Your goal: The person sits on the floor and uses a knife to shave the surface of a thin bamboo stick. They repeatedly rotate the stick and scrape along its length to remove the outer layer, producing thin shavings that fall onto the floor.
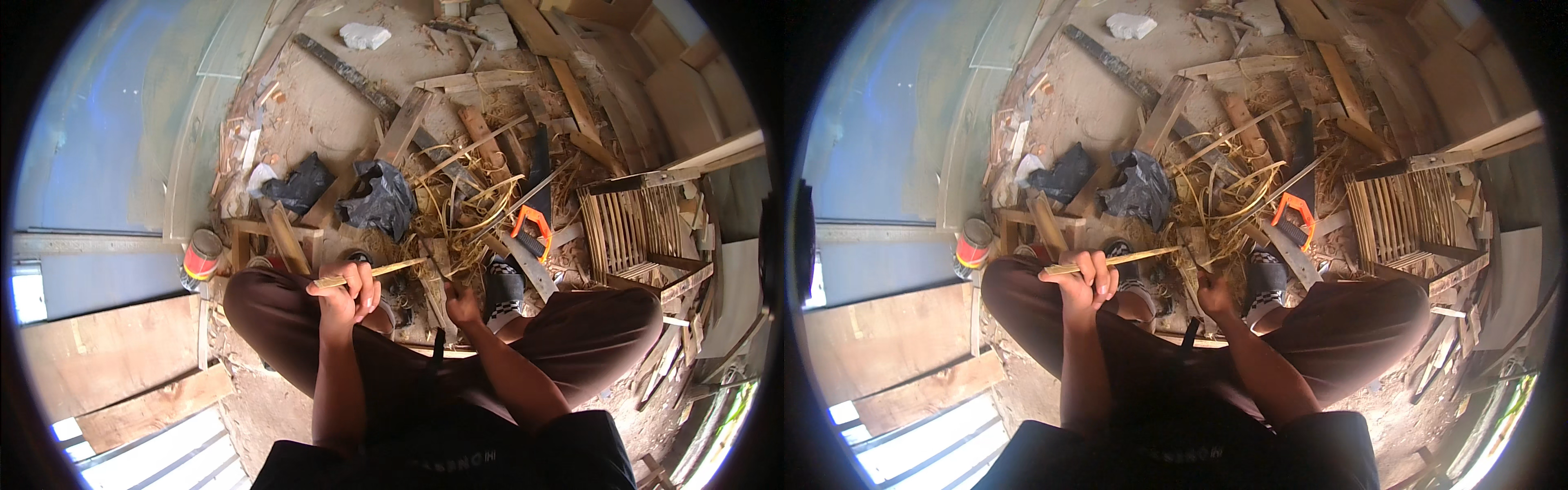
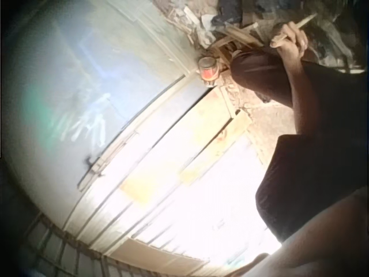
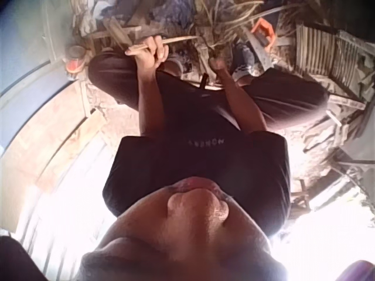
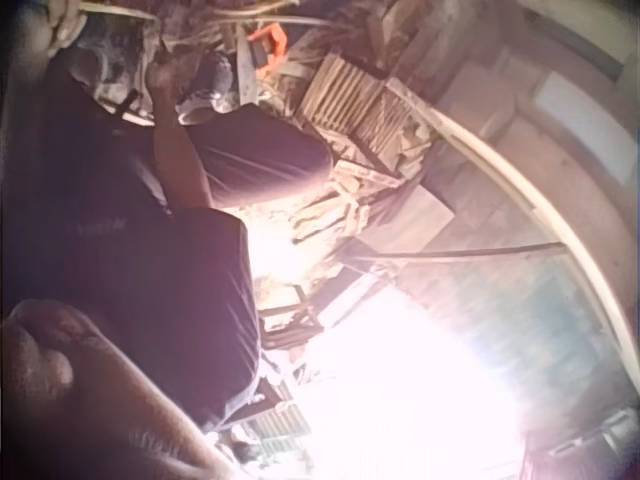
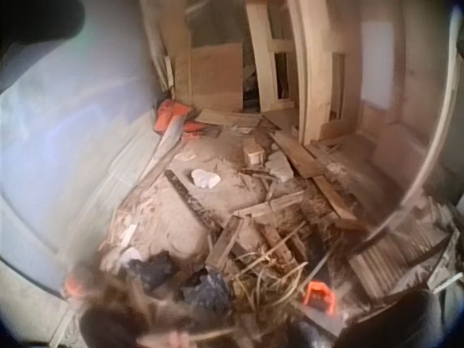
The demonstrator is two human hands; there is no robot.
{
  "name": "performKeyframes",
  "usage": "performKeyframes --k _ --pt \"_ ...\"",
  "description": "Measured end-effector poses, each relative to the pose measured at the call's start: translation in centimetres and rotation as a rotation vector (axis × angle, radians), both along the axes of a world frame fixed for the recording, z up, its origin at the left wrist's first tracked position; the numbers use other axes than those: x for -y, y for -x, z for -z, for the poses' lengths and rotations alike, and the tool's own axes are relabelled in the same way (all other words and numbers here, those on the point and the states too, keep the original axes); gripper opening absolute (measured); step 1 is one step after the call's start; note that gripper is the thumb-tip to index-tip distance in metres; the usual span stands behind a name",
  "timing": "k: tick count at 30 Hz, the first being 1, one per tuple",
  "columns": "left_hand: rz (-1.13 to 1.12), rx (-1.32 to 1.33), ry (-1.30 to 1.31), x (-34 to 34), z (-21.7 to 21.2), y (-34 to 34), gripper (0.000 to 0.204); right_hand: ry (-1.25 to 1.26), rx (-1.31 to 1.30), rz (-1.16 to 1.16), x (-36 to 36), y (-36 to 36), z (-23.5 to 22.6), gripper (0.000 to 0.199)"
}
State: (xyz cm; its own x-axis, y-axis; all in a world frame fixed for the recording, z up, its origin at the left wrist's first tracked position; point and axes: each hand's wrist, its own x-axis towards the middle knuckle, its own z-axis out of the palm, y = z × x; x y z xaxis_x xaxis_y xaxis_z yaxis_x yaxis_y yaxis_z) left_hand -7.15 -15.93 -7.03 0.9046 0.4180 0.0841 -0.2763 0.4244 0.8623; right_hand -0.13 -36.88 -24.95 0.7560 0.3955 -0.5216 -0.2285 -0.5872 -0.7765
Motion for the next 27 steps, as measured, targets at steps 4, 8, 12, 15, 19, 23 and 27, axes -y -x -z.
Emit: performKeyframes --k 4,8,12,15,19,23,27 --pt "-0.015 -0.182 -0.577 0.0 -3.2 -0.4 0.09 -0.006 0.115 -0.087 0.6 0.0 0.5 0.035" --pt "-0.312 -0.088 -0.79 0.2 -3.1 -0.5 0.097 -0.049 0.053 -0.068 0.2 -0.1 0.1 0.035" --pt "-0.384 0.21 -0.018 2.9 -1.0 -1.4 0.088 -0.028 0.043 -0.052 -0.2 0.0 -1.4 0.035" --pt "-0.423 0.226 0.02 3.1 -2.1 -2.3 0.079 -0.025 0.108 -0.1 -0.2 0.1 -1.6 0.035" --pt "-0.537 0.176 0.002 3.6 -1.7 -3.7 0.074 -0.041 0.162 -0.327 -0.8 -1.4 -6.2 0.034" --pt "-0.619 0.205 0.113 3.5 -1.8 -2.9 0.073 0.095 0.179 -0.596 0.0 -5.4 -8.5 0.037" --pt "-0.635 0.313 0.109 3.3 -1.5 -2.2 0.073 -0.037 0.283 -0.528 2.6 -6.4 -6.3 0.035"
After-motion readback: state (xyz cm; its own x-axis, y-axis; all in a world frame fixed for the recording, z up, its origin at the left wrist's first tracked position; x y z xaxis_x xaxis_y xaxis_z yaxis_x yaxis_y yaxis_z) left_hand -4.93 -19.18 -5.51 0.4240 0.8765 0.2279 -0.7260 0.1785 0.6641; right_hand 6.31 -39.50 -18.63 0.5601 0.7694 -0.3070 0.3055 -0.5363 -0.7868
